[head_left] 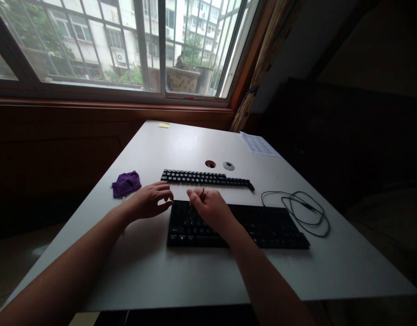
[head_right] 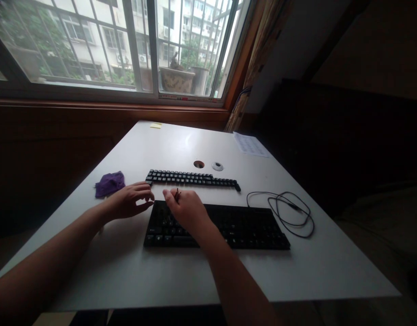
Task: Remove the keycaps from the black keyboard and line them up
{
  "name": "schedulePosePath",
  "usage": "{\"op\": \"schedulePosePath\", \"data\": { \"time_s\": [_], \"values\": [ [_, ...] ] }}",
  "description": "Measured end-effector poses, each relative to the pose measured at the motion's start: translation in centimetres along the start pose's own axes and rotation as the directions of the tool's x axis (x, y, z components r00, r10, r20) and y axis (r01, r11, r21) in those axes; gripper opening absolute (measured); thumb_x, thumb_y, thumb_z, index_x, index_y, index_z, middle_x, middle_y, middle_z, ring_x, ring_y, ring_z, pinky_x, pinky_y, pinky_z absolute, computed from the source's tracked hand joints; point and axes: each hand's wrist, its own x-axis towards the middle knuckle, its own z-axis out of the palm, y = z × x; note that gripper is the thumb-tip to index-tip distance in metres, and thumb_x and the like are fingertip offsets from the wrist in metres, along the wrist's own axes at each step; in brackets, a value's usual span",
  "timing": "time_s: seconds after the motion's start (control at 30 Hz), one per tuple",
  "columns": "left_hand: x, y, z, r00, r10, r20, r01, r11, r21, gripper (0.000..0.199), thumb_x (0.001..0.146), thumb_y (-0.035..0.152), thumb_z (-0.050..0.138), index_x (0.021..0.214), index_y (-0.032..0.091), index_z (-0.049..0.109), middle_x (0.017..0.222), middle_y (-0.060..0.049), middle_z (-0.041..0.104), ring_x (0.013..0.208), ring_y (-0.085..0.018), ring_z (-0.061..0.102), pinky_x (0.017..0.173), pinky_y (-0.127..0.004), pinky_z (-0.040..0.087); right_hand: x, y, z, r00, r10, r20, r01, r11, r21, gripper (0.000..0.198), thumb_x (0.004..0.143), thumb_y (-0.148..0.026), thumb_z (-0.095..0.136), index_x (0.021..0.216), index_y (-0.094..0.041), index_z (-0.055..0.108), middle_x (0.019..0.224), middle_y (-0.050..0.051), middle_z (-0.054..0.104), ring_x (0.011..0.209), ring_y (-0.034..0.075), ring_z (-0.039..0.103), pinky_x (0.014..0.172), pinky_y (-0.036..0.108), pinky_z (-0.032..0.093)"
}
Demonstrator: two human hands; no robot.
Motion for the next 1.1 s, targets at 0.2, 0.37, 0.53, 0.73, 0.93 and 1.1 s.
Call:
{"op": "schedulePosePath", "data": {
  "time_s": [0.2, 0.37, 0.53, 0.73, 0.93, 1.1],
  "values": [
    [-0.2, 0.2, 0.2, 0.999, 0.000, 0.040, 0.002, 0.999, -0.034, 0.008, 0.087, 0.024, 0.058, 0.090, 0.021, 0.065, 0.077, -0.002, 0.061, 0.072, -0.016, 0.057, 0.065, -0.028, 0.047, -0.6, 0.3, 1.9, 0.999, -0.001, -0.035, -0.002, 0.995, -0.102, 0.042, 0.097, -0.040, 0.045, 0.061, -0.021, 0.055, 0.053, -0.002, 0.054, 0.050, 0.011, 0.048, 0.055, 0.026, 0.030],
    [0.0, 0.2, 0.1, 0.998, 0.026, 0.055, -0.023, 0.999, -0.050, 0.013, 0.085, 0.020, 0.059, 0.096, 0.022, 0.067, 0.081, -0.004, 0.063, 0.079, -0.017, 0.059, 0.074, -0.030, 0.049, -0.8, -0.2, 2.9, 1.000, -0.011, -0.021, 0.009, 0.991, -0.135, 0.043, 0.094, -0.050, 0.050, 0.063, -0.021, 0.057, 0.052, -0.003, 0.053, 0.048, 0.010, 0.047, 0.053, 0.025, 0.029],
    [0.0, 0.2, 0.1, 0.997, 0.023, 0.071, -0.019, 0.998, -0.056, 0.019, 0.086, 0.020, 0.059, 0.102, 0.022, 0.068, 0.085, -0.005, 0.064, 0.083, -0.019, 0.060, 0.081, -0.034, 0.050, -0.9, -0.2, 3.4, 0.999, -0.035, 0.000, 0.035, 0.981, -0.192, 0.043, 0.091, -0.052, 0.054, 0.062, -0.021, 0.061, 0.053, -0.001, 0.057, 0.051, 0.012, 0.052, 0.054, 0.025, 0.030],
    [-0.1, 0.0, 0.7, 0.998, -0.003, 0.057, 0.007, 0.998, -0.069, 0.018, 0.085, 0.021, 0.061, 0.102, 0.022, 0.067, 0.087, -0.005, 0.064, 0.082, -0.018, 0.060, 0.077, -0.033, 0.051, -0.5, 1.2, 3.4, 1.000, -0.013, 0.013, 0.014, 0.999, -0.036, 0.035, 0.091, -0.040, 0.054, 0.064, -0.020, 0.062, 0.052, -0.003, 0.055, 0.049, 0.010, 0.049, 0.052, 0.023, 0.030],
    [-0.2, -0.1, 0.7, 0.998, -0.015, 0.058, 0.023, 0.990, -0.136, 0.020, 0.085, 0.021, 0.061, 0.104, 0.022, 0.067, 0.088, -0.005, 0.062, 0.075, -0.015, 0.059, 0.066, -0.026, 0.050, -0.1, 2.4, 4.0, 0.997, 0.079, 0.018, -0.081, 0.984, 0.161, 0.040, 0.094, -0.036, 0.044, 0.060, -0.019, 0.057, 0.044, -0.004, 0.049, 0.044, 0.010, 0.049, 0.049, 0.021, 0.032],
    [-0.2, -0.1, 0.6, 0.998, -0.022, 0.060, 0.030, 0.990, -0.136, 0.021, 0.085, 0.022, 0.061, 0.105, 0.022, 0.067, 0.090, -0.005, 0.062, 0.077, -0.016, 0.059, 0.067, -0.027, 0.051, 0.1, 3.1, 4.3, 0.986, 0.165, 0.002, -0.161, 0.958, 0.239, 0.042, 0.094, -0.038, 0.044, 0.059, -0.018, 0.058, 0.042, -0.004, 0.050, 0.041, 0.010, 0.052, 0.048, 0.020, 0.035]
  ]
}}
